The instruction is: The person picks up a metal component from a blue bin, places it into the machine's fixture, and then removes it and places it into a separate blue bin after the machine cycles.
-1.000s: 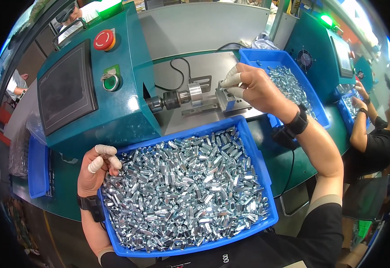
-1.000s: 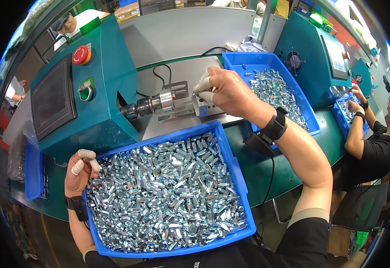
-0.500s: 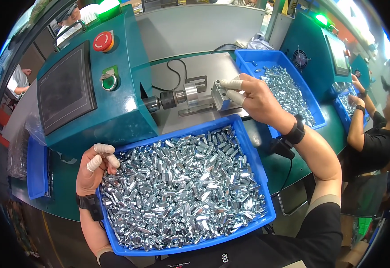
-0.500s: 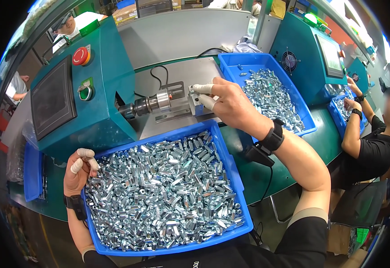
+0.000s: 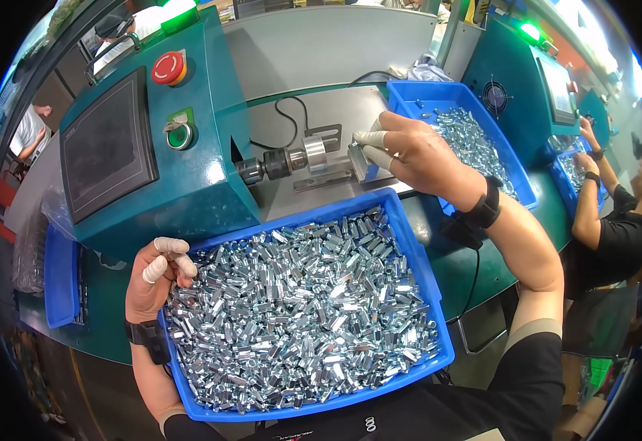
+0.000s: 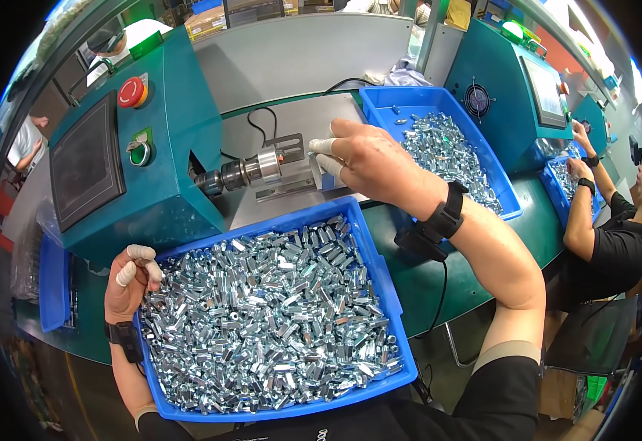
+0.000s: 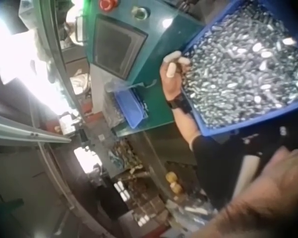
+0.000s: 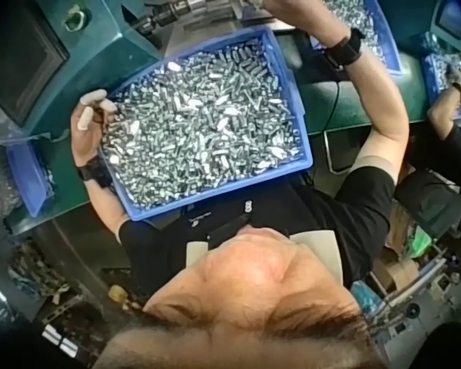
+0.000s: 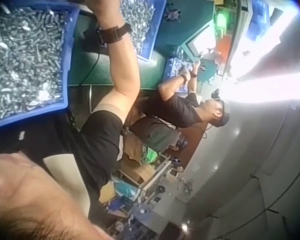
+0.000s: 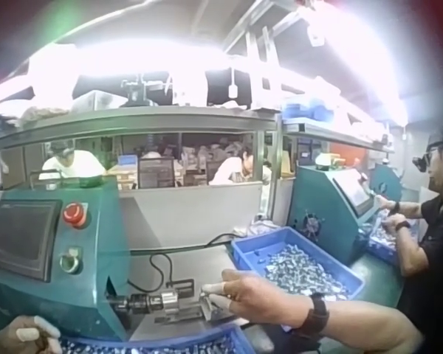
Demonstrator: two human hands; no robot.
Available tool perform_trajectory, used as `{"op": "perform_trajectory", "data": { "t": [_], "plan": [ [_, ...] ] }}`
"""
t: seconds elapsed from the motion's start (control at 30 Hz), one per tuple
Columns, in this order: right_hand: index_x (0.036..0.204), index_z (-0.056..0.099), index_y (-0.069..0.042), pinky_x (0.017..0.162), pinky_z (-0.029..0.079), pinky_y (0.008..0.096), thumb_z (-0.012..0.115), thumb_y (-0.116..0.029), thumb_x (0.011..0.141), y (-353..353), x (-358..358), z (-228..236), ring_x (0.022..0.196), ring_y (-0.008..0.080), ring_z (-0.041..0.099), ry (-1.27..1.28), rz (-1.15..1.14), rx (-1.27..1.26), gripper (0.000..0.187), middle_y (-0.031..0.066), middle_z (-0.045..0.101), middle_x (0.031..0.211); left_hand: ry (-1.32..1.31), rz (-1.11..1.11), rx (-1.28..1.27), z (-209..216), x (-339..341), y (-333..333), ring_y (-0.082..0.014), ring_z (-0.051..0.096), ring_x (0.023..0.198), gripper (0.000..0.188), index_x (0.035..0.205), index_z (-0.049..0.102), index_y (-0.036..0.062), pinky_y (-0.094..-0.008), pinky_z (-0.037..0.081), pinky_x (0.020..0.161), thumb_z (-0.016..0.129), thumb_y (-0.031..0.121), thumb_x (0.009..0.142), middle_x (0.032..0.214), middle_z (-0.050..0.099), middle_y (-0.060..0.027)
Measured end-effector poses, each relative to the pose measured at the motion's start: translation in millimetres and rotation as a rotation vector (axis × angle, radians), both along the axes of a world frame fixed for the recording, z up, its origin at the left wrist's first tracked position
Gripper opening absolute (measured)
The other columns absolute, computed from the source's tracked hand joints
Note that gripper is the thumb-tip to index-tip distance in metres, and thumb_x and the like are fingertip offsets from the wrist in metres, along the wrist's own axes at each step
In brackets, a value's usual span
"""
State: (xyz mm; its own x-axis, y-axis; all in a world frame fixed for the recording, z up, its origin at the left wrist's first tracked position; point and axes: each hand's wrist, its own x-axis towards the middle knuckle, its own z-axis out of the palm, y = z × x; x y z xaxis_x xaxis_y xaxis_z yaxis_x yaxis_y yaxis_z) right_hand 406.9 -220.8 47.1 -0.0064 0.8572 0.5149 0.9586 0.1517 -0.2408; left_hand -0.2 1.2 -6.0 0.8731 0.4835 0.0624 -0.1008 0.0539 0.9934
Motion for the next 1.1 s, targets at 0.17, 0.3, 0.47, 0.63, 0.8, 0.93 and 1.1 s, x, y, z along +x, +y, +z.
{"op": "perform_trajectory", "data": {
  "t": [0.17, 0.3, 0.47, 0.63, 0.8, 0.93, 1.1],
  "plan": [
    [0.106, 0.073, -0.002, 0.061, 0.047, 0.035, 0.069, -0.004, 0.085, -2.6, 1.1, -8.4, 0.068, 0.0249, 0.059, -0.085, -0.023, 0.031, 0.022, 0.0104, 0.058, 0.078, -0.008, -0.036, -0.035, 0.1, -1.1, 4.1, -0.0168, 0.063, 0.071, 0.046, 0.117, 0.06, 0.0009, -0.0268, 0.051, 0.066, 0.065, 0.04, 0.092, 0.086, 0.068, -0.0133],
    [0.102, 0.073, -0.001, 0.063, 0.049, 0.0325, 0.069, -0.004, 0.085, -1.1, -1.2, -8.2, 0.069, 0.0211, 0.061, 0.165, -0.048, -0.009, 0.018, 0.0095, 0.062, 0.082, -0.009, -0.04, -0.054, 2.0, -2.2, 2.4, -0.0167, 0.065, 0.073, 0.047, 0.118, 0.061, 0.0005, -0.027, 0.053, 0.068, 0.067, 0.039, 0.092, 0.089, 0.07, -0.0139],
    [0.101, 0.074, 0.0, 0.064, 0.05, 0.0295, 0.069, -0.003, 0.085, 7.3, 6.2, -6.4, 0.071, 0.0169, 0.063, 0.523, -0.101, -0.102, 0.017, 0.0089, 0.066, 0.083, 0.0, -0.034, -0.05, 2.0, -1.2, 2.3, -0.0166, 0.065, 0.073, 0.047, 0.117, 0.061, 0.0004, -0.0269, 0.053, 0.068, 0.067, 0.04, 0.092, 0.089, 0.07, -0.0139],
    [0.105, 0.074, -0.003, 0.066, 0.051, 0.0285, 0.068, -0.004, 0.086, 9.2, 6.3, -4.3, 0.071, 0.016, 0.064, 0.367, -0.113, -0.063, 0.019, 0.0088, 0.066, 0.081, -0.001, -0.032, -0.047, 1.9, -0.8, 2.2, -0.0165, 0.065, 0.073, 0.048, 0.117, 0.061, 0.0002, -0.0268, 0.052, 0.068, 0.067, 0.04, 0.091, 0.089, 0.07, -0.0141],
    [0.109, 0.074, -0.005, 0.066, 0.051, 0.0285, 0.068, -0.009, 0.089, 4.4, 4.4, 1.4, 0.071, 0.0168, 0.063, 0.261, -0.144, -0.174, 0.021, 0.009, 0.066, 0.081, -0.004, -0.033, -0.039, 1.1, -1.5, 2.6, -0.0162, 0.064, 0.073, 0.049, 0.117, 0.061, 0.0002, -0.0267, 0.052, 0.068, 0.067, 0.041, 0.091, 0.089, 0.07, -0.014],
    [0.114, 0.072, -0.005, 0.067, 0.051, 0.0277, 0.068, -0.015, 0.091, -7.8, -2.6, -9.5, 0.073, 0.0156, 0.063, 0.266, -0.125, -0.13, 0.024, 0.0081, 0.067, 0.083, -0.004, -0.036, -0.035, 1.7, -3.3, 2.0, -0.0162, 0.064, 0.073, 0.049, 0.117, 0.061, 0.0003, -0.0268, 0.052, 0.068, 0.067, 0.041, 0.091, 0.09, 0.07, -0.0138],
    [0.118, 0.07, -0.004, 0.069, 0.051, 0.0267, 0.066, -0.023, 0.095, -14.8, -5.9, -27.1, 0.076, 0.0124, 0.062, 0.81, -0.276, -0.221, 0.03, 0.0059, 0.07, 0.091, -0.003, -0.032, -0.012, 3.8, 0.1, -0.1, -0.0165, 0.063, 0.07, 0.048, 0.116, 0.06, 0.0011, -0.0269, 0.05, 0.065, 0.066, 0.042, 0.092, 0.087, 0.069, -0.0125]
  ]
}}
